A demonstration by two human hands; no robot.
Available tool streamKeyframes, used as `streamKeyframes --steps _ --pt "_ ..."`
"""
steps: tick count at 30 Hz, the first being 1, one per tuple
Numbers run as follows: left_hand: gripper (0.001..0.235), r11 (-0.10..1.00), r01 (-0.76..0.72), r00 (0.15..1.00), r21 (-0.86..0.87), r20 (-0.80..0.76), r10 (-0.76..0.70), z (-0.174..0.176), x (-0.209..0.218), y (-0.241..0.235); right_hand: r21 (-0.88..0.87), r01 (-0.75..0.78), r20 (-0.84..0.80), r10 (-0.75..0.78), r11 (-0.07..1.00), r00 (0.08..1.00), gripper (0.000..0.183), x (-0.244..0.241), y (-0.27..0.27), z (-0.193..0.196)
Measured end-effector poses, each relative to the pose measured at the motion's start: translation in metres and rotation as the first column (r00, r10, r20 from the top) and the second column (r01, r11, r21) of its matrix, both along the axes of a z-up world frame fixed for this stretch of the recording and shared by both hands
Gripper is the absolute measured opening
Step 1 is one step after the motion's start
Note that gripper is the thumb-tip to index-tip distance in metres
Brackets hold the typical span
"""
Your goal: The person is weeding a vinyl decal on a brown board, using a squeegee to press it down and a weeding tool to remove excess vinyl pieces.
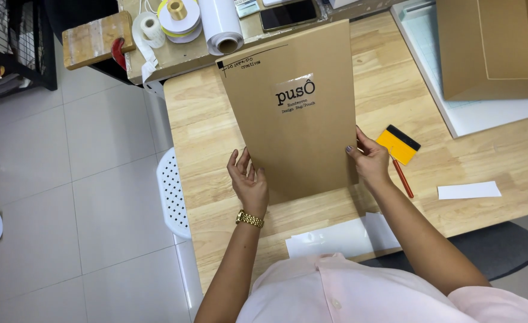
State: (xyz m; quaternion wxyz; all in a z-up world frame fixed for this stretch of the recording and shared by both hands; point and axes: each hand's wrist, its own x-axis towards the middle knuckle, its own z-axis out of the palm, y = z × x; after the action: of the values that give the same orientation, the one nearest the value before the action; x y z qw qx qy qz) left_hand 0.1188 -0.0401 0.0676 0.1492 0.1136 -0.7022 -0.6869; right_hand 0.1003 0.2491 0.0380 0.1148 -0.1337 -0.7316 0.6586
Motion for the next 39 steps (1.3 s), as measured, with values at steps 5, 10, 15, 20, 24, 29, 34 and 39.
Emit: streamKeyframes --steps 5,10,15,20,24,29,34,39 --pt "0.079 1.000 -0.014 1.000 0.020 -0.001 0.014 -0.016 0.003 0.002 0.000 0.020 -0.003 -0.020 1.000 1.000 0.062 0.003 0.005 -0.011" --pt "0.077 1.000 -0.021 1.000 0.022 0.011 0.021 -0.019 0.004 0.003 -0.007 0.009 0.028 -0.009 1.000 1.000 0.062 0.007 0.006 -0.008" --pt "0.077 0.999 -0.014 0.999 0.032 0.034 0.012 -0.022 0.006 0.005 0.013 0.004 0.054 -0.004 1.000 0.999 0.063 0.011 0.011 -0.015" --pt "0.075 1.000 -0.011 0.997 0.017 0.073 0.010 -0.022 0.009 0.008 0.001 0.009 0.073 -0.009 1.000 0.997 0.064 0.013 0.014 -0.016" --pt "0.077 1.000 -0.022 0.998 0.005 0.065 0.021 -0.025 0.012 0.005 -0.039 0.019 0.097 -0.015 0.999 0.995 0.065 0.018 0.015 -0.022" --pt "0.079 0.993 -0.015 0.981 -0.119 0.193 0.038 -0.031 0.026 -0.006 -0.044 0.002 0.230 0.008 0.999 0.973 0.064 0.043 -0.010 0.005" --pt "0.079 0.985 0.039 0.935 -0.167 0.354 0.023 -0.028 0.045 -0.009 0.075 -0.102 0.413 0.062 0.992 0.908 0.062 0.048 0.003 -0.032" --pt "0.080 0.979 0.081 0.900 -0.188 0.437 0.009 -0.036 0.051 -0.009 0.119 -0.171 0.483 0.093 0.978 0.870 0.063 0.046 0.008 -0.052"
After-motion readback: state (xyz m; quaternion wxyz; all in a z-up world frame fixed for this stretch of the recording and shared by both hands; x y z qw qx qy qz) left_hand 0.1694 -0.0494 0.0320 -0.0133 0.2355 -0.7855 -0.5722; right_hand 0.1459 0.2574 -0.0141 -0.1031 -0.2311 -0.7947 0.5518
